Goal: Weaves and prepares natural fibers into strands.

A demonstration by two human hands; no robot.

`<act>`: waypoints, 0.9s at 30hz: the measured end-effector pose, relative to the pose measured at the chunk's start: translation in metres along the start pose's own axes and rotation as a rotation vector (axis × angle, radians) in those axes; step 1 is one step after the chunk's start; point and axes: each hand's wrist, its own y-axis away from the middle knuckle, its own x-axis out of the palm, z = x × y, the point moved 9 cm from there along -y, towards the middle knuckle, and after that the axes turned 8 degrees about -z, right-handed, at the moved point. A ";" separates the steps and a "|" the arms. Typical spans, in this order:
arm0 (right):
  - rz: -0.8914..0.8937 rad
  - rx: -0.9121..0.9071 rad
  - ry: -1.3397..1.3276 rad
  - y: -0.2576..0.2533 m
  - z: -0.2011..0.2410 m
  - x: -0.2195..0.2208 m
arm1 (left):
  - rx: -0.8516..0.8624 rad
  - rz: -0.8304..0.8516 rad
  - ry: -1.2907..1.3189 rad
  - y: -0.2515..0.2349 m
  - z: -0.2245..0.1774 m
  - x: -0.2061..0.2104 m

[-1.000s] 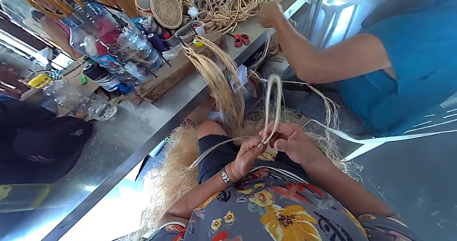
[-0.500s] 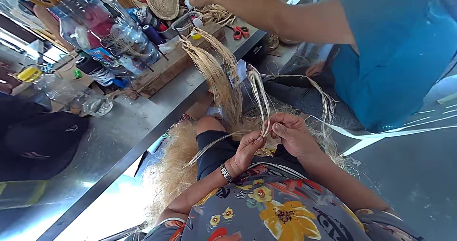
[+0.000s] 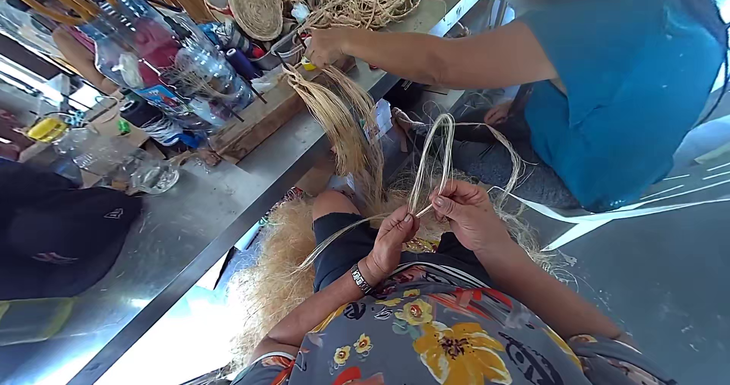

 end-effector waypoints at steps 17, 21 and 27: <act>-0.054 0.029 -0.018 -0.001 -0.007 -0.008 | -0.004 -0.129 0.053 -0.002 -0.001 -0.007; -0.049 0.028 -0.021 -0.001 -0.008 -0.009 | 0.015 -0.026 0.073 -0.001 -0.001 -0.002; -0.067 0.031 -0.033 -0.001 -0.011 -0.012 | 0.011 -0.089 0.054 -0.001 0.000 -0.005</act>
